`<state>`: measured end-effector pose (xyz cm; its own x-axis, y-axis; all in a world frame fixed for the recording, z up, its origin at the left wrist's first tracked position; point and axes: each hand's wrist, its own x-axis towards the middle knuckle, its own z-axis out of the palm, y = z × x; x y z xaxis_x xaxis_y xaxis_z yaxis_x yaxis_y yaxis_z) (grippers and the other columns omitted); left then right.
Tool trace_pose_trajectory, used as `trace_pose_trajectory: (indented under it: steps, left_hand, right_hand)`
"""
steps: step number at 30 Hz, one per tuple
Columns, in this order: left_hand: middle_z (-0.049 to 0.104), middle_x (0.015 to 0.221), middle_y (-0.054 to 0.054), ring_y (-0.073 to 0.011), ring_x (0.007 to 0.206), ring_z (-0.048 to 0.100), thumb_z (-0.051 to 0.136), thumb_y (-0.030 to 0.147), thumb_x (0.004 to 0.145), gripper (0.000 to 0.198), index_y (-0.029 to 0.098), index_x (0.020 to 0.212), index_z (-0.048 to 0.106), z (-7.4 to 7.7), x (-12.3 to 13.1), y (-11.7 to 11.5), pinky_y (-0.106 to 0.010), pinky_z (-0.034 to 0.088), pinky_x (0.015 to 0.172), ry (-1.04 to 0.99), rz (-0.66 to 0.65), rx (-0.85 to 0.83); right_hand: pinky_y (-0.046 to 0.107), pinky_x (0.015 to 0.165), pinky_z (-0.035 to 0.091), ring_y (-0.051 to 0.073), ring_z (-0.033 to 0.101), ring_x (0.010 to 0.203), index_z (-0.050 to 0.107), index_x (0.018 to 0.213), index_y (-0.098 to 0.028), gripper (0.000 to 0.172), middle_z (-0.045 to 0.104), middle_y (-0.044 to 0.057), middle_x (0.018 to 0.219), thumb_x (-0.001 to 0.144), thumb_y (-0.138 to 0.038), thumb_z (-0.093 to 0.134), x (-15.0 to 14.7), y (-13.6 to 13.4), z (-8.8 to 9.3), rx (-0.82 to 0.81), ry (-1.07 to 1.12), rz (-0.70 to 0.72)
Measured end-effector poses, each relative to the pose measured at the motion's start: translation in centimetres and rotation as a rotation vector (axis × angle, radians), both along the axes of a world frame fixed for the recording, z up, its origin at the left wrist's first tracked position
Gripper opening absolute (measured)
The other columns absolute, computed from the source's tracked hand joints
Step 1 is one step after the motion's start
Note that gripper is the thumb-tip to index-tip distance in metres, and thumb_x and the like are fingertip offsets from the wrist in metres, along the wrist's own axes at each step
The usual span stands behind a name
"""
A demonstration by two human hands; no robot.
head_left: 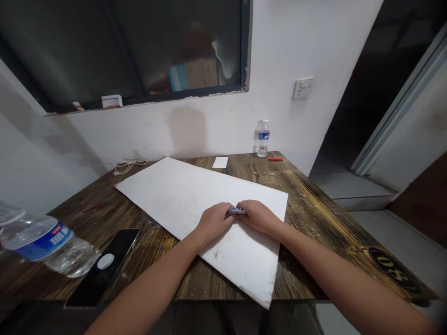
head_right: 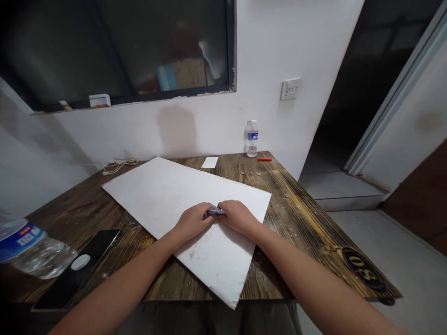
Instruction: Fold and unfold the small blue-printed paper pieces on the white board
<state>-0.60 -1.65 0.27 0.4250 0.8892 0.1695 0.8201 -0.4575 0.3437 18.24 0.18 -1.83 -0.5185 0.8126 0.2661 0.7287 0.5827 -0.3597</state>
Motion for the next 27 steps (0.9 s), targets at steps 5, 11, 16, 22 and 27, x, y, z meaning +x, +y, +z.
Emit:
trace_pose_trajectory:
  steps: [5, 11, 16, 22, 27]
  left_hand:
    - [0.066, 0.096, -0.001, -0.02, 0.085, 0.061, 0.052, 0.022, 0.082, 0.02, 0.024, 0.099, 0.062, -0.3, -0.05, 0.19, -0.03, 0.044, 0.069, -0.024, 0.007, 0.025]
    - [0.065, 0.1, -0.002, -0.02, 0.089, 0.061, 0.053, 0.021, 0.082, 0.023, 0.024, 0.103, 0.062, -0.73, -0.11, 0.4, -0.03, 0.045, 0.073, -0.068, 0.004, 0.043]
    - [0.064, 0.097, -0.001, -0.018, 0.086, 0.06, 0.053, 0.019, 0.082, 0.024, 0.025, 0.102, 0.065, -0.83, -0.22, 0.52, -0.029, 0.044, 0.073, -0.113, -0.007, 0.063]
    - [0.063, 0.095, 0.0, -0.0145, 0.077, 0.058, 0.056, 0.02, 0.083, 0.019, 0.024, 0.099, 0.067, -0.65, -0.17, 0.56, -0.027, 0.043, 0.067, -0.182, -0.002, 0.091]
    - [0.064, 0.094, 0.001, -0.0134, 0.075, 0.058, 0.058, 0.022, 0.085, 0.015, 0.024, 0.097, 0.067, -0.3, -0.02, 0.38, -0.027, 0.043, 0.067, -0.217, 0.005, 0.112]
  right_hand:
    - [0.025, 0.064, 0.03, 0.016, 0.055, 0.077, 0.061, 0.083, -0.018, 0.017, 0.065, 0.003, 0.081, 0.09, -0.033, 0.058, -0.01, -0.01, 0.14, -0.003, 0.004, 0.003]
    - [0.025, 0.063, 0.029, 0.016, 0.055, 0.074, 0.061, 0.083, -0.018, 0.018, 0.065, 0.003, 0.08, 0.09, -0.035, 0.058, -0.03, 0.0, 0.11, 0.0, 0.0, -0.014]
    - [0.025, 0.064, 0.029, 0.017, 0.056, 0.076, 0.061, 0.083, -0.018, 0.019, 0.066, 0.004, 0.082, 0.09, -0.035, 0.058, 0.02, -0.02, 0.09, -0.008, 0.005, -0.006]
    - [0.025, 0.065, 0.031, 0.017, 0.057, 0.077, 0.06, 0.083, -0.018, 0.019, 0.066, 0.004, 0.083, 0.091, -0.035, 0.057, -0.01, -0.03, 0.1, -0.003, 0.002, -0.008]
    - [0.025, 0.065, 0.031, 0.018, 0.058, 0.079, 0.061, 0.086, -0.018, 0.016, 0.067, 0.005, 0.084, 0.091, -0.033, 0.058, -0.09, -0.1, 0.24, 0.004, -0.005, -0.008]
